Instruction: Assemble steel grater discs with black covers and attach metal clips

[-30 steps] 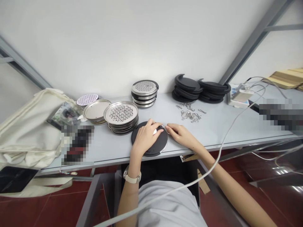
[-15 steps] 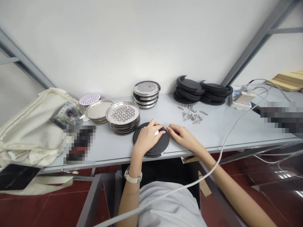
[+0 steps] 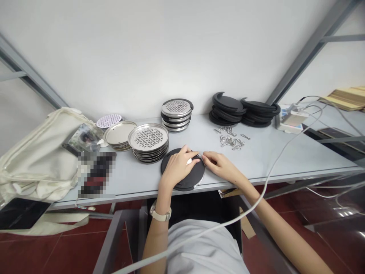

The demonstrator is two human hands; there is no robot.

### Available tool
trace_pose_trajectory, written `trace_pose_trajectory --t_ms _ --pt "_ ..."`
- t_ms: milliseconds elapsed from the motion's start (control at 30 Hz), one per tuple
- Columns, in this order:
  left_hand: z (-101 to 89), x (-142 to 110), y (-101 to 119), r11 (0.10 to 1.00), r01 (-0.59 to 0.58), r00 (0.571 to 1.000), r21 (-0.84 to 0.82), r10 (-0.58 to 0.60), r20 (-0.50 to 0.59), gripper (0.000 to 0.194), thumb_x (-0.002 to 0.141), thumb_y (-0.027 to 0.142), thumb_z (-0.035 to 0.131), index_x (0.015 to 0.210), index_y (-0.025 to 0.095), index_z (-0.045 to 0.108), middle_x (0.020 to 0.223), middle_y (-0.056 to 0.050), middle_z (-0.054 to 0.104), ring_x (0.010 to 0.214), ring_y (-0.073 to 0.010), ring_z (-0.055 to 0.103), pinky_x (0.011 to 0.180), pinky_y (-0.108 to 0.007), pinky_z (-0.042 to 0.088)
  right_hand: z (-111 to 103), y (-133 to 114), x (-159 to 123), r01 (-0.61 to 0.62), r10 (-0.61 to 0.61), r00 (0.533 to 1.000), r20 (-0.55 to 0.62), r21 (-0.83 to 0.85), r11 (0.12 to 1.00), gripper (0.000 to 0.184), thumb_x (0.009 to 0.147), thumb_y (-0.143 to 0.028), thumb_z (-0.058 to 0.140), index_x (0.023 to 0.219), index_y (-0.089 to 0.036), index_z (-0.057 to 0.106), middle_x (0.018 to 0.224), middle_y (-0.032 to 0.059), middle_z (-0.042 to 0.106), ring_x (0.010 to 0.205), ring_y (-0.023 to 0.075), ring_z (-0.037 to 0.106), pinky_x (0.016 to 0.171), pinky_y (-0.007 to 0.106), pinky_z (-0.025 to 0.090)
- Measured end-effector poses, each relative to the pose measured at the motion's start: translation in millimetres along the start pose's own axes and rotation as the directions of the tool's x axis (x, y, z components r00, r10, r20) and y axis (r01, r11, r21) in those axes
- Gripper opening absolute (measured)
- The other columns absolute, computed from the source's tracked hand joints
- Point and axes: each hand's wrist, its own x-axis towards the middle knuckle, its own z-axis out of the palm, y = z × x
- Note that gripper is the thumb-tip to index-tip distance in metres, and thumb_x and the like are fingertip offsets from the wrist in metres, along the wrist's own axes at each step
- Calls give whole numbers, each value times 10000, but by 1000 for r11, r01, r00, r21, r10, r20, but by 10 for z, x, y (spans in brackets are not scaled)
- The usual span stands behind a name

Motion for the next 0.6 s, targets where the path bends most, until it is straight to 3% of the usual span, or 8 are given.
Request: trace_pose_trajectory --t_ms 600 --pt "10 6 -4 1000 1 1000 -18 -1 -9 320 939 397 459 1200 285 606 1030 -19 569 860 -155 625 775 -264 466 8 -11 -4 -45 46 999 -16 51 998 317 965 -350 364 695 -196 427 594 -36 444 558 120 424 562 254 303"
